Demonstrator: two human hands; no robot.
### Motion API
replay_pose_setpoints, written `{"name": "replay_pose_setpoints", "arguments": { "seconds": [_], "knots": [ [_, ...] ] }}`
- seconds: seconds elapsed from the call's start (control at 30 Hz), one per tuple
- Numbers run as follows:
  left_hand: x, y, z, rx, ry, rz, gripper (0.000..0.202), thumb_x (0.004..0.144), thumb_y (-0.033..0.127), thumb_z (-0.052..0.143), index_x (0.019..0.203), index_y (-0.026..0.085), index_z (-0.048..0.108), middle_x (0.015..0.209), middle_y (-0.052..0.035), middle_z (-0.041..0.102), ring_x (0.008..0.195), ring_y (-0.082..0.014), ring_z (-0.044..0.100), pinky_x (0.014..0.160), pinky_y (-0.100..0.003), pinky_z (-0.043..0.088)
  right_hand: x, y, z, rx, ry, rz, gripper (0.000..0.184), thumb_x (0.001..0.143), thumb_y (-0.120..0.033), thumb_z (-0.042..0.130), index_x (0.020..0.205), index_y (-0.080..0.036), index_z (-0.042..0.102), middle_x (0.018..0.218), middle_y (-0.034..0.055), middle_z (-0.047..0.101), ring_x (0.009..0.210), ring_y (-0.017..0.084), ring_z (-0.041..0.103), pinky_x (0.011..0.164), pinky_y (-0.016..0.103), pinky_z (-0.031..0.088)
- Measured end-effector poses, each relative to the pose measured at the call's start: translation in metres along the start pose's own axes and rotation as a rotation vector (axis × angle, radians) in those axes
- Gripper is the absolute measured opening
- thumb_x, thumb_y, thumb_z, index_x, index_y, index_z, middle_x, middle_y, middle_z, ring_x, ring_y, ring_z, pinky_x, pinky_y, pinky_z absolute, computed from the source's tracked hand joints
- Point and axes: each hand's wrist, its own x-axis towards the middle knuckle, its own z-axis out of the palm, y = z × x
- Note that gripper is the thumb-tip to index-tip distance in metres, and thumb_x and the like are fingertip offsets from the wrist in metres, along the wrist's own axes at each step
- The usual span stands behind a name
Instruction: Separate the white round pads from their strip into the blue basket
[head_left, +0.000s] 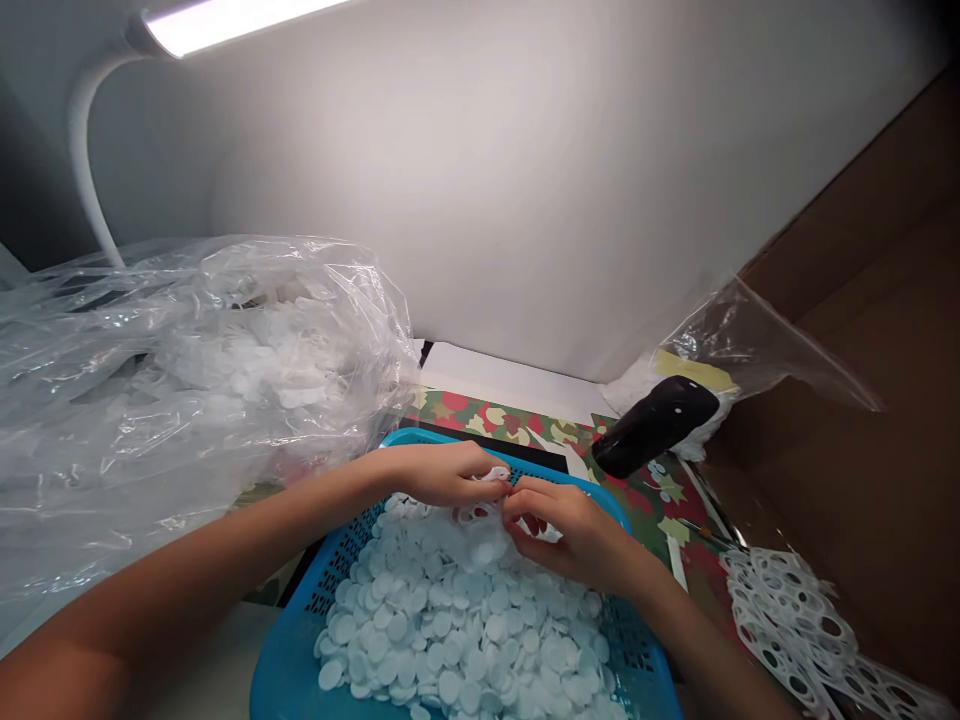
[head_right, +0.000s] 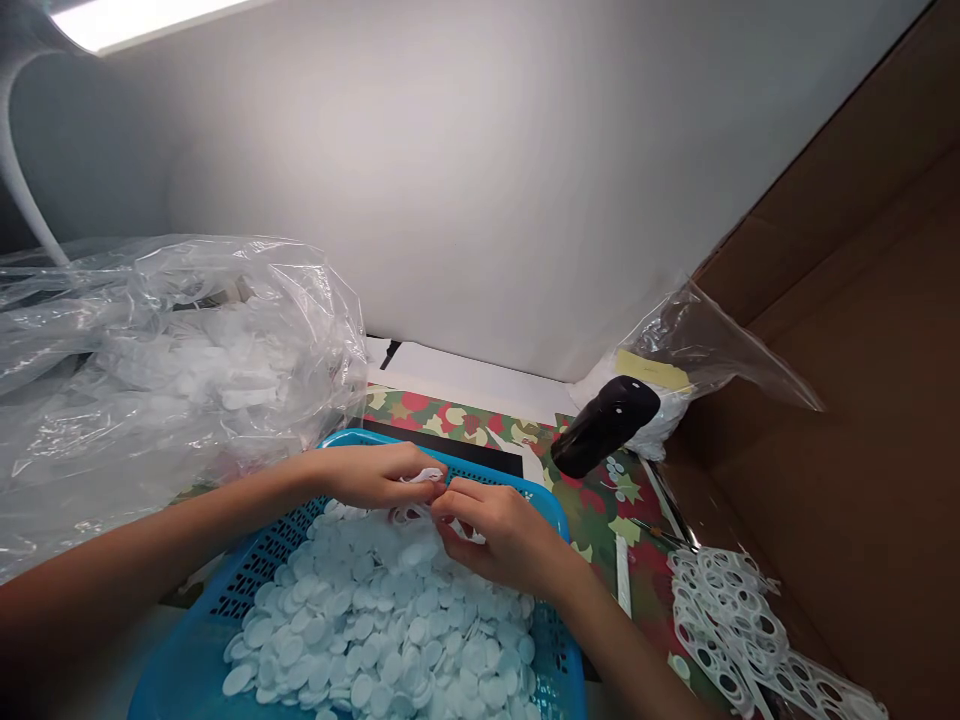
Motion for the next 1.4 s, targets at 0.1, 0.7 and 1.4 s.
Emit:
{"name": "replay_pose_setpoints", "arguments": {
  "seconds": [0.1,0.7,1.4],
  "knots": [
    [0.0,-0.001,0.001,-0.026,0.001,-0.011,0.033,0.096,0.038,0.032,0.073,0.017,0.046,0.053,0.0028,0.051,0.046,-0.0088,0.048,0.046,-0.019,0.038,0.0,0.001,0.0,-0.015,0.039,-0.009,0.009,0.084,-0.012,0.048,0.086,-0.02,0.05,0.076,-0.0004,0.053,0.062,0.011,0.046,0.055,0.02,0.037],
    [0.0,0.008,-0.001,-0.336,-0.068,-0.012,0.05,0.096,0.051,0.024,0.071,0.015,0.048,0.059,-0.0002,0.056,0.044,-0.0085,0.052,0.047,-0.021,0.045,-0.001,0.002,0.002,-0.171,0.095,-0.096,0.015,0.092,-0.018,0.049,0.106,-0.023,0.054,0.089,0.0036,0.059,0.071,0.012,0.056,0.059,0.021,0.042],
    [0.0,0.008,-0.002,-0.147,0.271,-0.12,0.035,0.093,0.043,0.032,0.067,0.02,0.031,0.057,0.0057,0.03,0.048,-0.0087,0.029,0.044,-0.022,0.024,0.002,-0.007,0.003,-0.159,0.092,-0.087,0.017,0.076,-0.003,0.046,0.071,-0.019,0.042,0.068,-0.0012,0.047,0.061,0.011,0.039,0.054,0.021,0.027]
  ]
}}
